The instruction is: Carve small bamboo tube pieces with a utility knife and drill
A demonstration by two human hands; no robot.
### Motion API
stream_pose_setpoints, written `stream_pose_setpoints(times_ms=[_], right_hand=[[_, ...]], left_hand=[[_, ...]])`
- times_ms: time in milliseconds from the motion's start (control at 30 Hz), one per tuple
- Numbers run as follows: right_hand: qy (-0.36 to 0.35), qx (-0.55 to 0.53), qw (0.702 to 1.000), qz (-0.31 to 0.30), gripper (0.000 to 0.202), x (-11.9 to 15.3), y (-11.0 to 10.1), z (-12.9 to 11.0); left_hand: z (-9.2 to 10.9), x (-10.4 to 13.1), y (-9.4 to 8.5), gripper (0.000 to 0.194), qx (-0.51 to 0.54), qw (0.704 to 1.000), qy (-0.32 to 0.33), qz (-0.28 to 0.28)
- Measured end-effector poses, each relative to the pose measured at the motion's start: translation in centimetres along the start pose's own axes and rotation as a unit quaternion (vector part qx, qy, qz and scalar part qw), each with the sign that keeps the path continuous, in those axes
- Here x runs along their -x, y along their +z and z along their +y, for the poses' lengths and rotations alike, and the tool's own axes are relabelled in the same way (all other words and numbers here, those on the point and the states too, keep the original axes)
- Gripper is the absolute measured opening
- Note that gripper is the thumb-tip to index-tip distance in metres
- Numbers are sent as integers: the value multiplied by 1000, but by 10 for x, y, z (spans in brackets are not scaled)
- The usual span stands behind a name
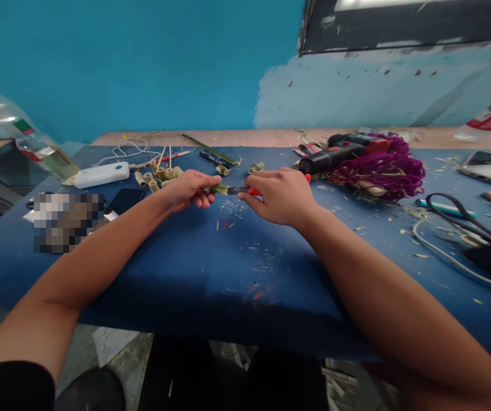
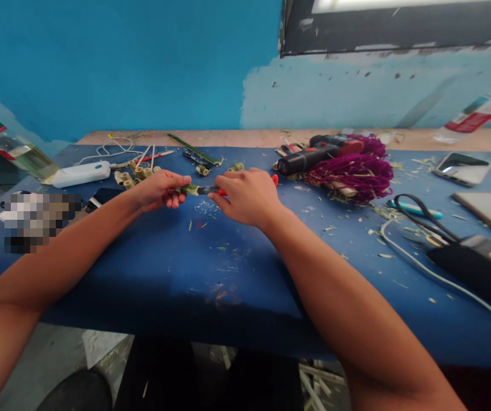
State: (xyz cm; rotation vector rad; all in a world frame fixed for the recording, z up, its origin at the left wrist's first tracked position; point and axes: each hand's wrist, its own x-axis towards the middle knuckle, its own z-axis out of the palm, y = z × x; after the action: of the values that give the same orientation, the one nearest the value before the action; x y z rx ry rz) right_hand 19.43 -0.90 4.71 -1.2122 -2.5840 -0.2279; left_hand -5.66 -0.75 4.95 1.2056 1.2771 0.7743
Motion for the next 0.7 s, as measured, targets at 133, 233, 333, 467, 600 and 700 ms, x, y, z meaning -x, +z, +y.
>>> stream_pose_setpoints(times_ms=[133, 233, 333, 467, 600, 700], right_hand=[[10, 19, 1000, -2, 39, 0, -2, -3], [60, 12, 997, -49, 39, -3, -3, -5], [98, -26, 989, -104, 41, -6, -3, -7], [105, -77, 983, -126, 42, -8, 0, -4], [115, -91, 982, -120, 44, -9, 3, 0], [115, -90, 982, -117, 43, -8, 1, 1]], left_hand=[[0, 0, 3, 36, 17, 1000, -19, 10], [-1, 1, 5, 30, 21, 1000, 5, 2], [-4, -1, 5, 38, 11, 999, 30, -7], [-7, -5, 0, 23, 6, 996, 90, -6], [-8, -7, -5, 31, -34, 988, 150, -5], [-7, -6, -7, 23, -61, 985, 159, 4]])
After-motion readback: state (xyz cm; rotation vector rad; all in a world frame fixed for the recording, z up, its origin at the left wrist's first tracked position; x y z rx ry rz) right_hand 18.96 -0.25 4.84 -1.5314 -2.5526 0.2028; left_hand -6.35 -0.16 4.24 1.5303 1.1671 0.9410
